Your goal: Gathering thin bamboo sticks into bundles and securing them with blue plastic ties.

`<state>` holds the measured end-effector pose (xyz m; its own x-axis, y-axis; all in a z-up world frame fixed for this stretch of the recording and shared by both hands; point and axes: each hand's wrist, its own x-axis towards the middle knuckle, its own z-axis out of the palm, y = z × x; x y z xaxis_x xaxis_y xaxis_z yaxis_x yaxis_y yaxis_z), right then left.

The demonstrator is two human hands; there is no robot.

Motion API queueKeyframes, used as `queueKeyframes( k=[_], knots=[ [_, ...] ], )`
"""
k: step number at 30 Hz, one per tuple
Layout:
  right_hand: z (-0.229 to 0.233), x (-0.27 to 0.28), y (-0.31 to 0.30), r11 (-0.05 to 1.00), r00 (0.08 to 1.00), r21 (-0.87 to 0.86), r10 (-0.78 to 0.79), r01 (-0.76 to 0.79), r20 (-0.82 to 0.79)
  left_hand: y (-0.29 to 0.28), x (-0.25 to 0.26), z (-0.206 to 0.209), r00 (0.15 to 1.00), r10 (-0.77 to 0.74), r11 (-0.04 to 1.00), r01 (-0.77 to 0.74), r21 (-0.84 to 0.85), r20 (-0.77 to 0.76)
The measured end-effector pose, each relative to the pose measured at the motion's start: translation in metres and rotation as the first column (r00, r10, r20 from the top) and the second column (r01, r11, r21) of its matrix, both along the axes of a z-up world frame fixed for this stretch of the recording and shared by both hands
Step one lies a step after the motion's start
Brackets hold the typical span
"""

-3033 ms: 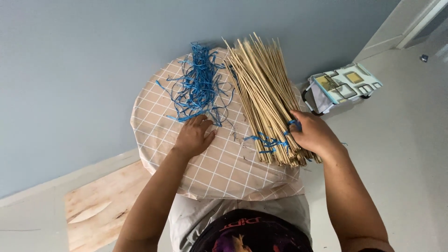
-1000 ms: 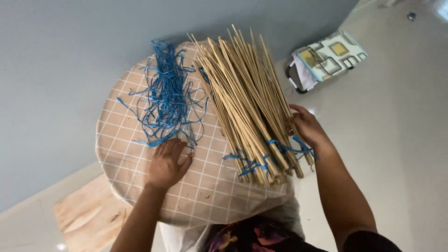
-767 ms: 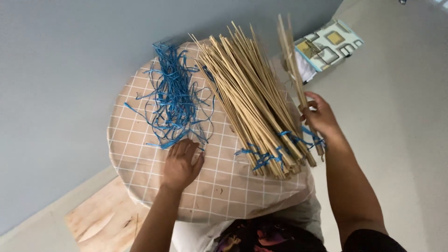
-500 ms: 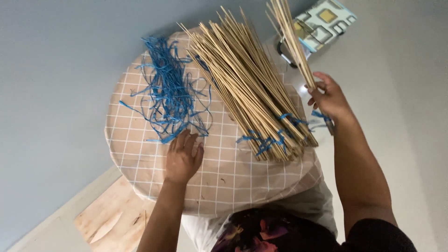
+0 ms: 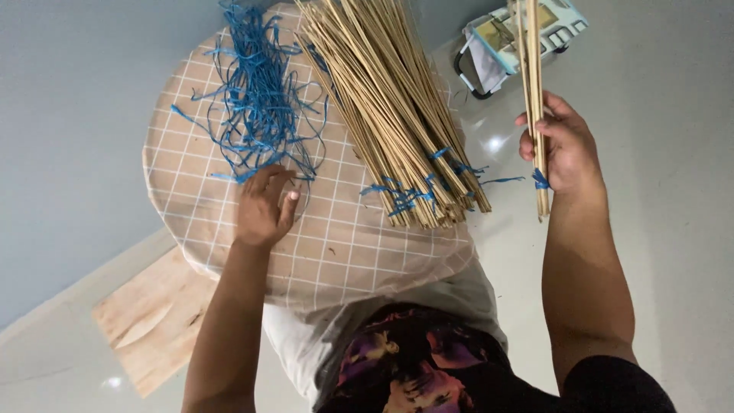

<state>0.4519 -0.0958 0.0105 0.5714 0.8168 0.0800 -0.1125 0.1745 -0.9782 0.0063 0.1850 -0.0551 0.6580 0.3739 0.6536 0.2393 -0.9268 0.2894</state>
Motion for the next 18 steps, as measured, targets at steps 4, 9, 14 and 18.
queueKeyframes(
  k=[4, 9, 14, 18],
  knots=[
    [0.020, -0.016, -0.003, 0.991, 0.992, 0.092, 0.103, -0.096, -0.077, 0.001, 0.000, -0.004, 0.999, 0.028, 0.999, -0.028, 0.016, -0.023],
    [0.005, -0.026, -0.002, 0.979, 0.972, 0.133, 0.174, -0.154, -0.156, -0.006, -0.002, 0.007, 1.000, 0.002, 0.999, -0.002, -0.039, 0.003],
    [0.007, -0.050, -0.019, 0.988, 0.991, 0.126, 0.100, -0.089, -0.088, -0.003, -0.001, 0.005, 1.000, 0.012, 1.000, -0.012, -0.026, 0.000],
    [0.013, -0.071, -0.031, 0.975, 0.987, 0.191, 0.133, -0.113, -0.095, 0.002, -0.003, -0.012, 0.999, 0.048, 0.996, -0.048, 0.069, 0.008]
  ],
)
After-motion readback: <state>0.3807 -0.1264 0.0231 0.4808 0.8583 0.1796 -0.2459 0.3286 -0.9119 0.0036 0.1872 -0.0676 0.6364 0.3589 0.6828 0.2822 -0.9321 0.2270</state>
